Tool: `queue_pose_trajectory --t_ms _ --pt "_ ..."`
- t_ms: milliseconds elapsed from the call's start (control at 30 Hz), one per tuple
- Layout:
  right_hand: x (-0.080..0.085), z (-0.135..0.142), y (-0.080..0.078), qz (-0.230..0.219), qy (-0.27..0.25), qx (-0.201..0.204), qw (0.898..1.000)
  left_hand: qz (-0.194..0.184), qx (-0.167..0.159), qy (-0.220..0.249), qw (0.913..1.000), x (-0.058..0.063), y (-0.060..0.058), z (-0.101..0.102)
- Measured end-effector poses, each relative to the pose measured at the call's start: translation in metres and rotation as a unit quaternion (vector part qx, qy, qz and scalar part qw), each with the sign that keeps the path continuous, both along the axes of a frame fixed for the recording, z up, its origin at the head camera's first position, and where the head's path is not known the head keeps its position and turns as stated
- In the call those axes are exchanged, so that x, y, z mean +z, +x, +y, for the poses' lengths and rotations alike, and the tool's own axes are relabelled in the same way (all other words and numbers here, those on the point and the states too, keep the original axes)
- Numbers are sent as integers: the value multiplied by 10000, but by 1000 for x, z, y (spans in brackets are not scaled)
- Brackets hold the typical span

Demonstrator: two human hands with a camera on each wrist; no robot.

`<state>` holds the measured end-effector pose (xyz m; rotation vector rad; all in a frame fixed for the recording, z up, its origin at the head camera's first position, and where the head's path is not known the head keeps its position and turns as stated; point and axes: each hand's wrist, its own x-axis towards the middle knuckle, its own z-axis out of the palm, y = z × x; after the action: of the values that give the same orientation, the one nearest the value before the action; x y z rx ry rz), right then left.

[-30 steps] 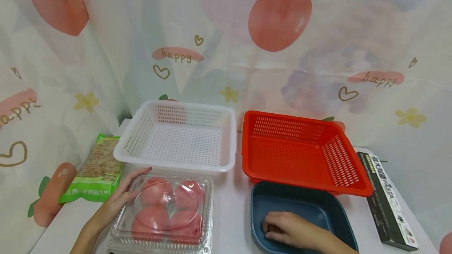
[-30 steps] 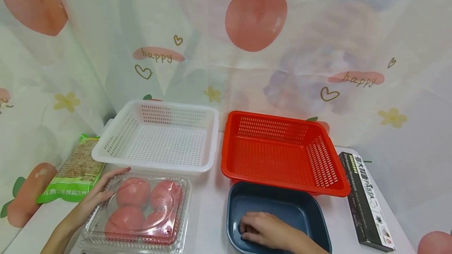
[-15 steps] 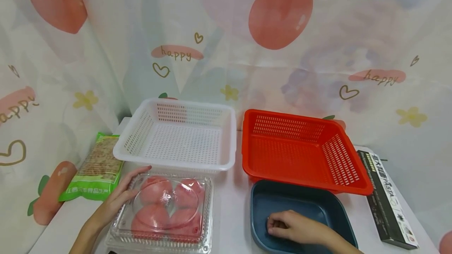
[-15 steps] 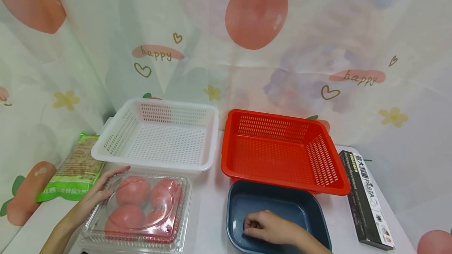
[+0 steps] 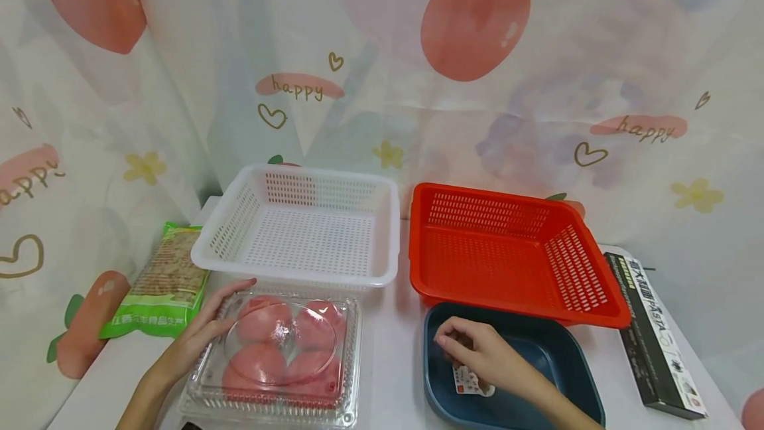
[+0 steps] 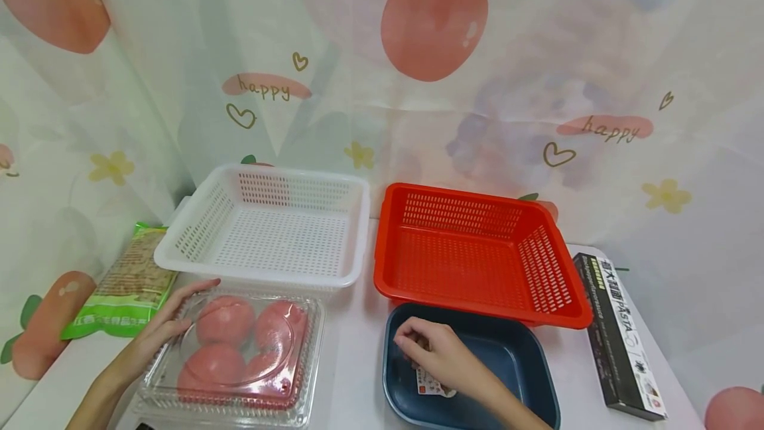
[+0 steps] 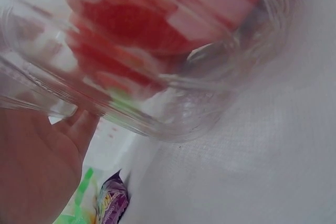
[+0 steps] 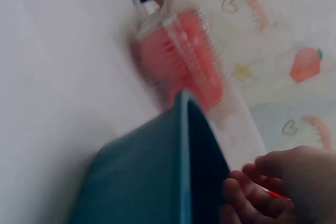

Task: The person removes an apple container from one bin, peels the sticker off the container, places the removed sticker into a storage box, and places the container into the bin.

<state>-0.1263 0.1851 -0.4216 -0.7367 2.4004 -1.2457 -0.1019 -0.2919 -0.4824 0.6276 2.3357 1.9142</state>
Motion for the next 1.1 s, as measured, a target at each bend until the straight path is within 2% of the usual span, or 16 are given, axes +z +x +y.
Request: queue_pose_trajectory --t_ms 100,167,400,533,667,933,1100 --pt "7 -19 5 -221 -490 -207 9983 -42 3 5 10000 2 0 0" --pt "9 -34 8 -224 -767 -202 9966 -38 37 -36 10000 3 0 0" --pt "7 -84 24 -270 -1131 -419 9923 -31 41 -62 10000 6 -1 1" --pt "0 -105 31 -492 -1189 -696 9892 78 -16 -77 9999 4 0 1" --pt "-10 -121 35 -715 -1309 -840 9852 -33 1 -129 9999 3 0 0" --pt "-24 -143 35 -840 -1781 -934 9760 -17 58 -158 9999 5 2 0" --pt "-30 -156 33 -718 -1853 -1280 9717 -42 10 -66 10000 3 2 0"
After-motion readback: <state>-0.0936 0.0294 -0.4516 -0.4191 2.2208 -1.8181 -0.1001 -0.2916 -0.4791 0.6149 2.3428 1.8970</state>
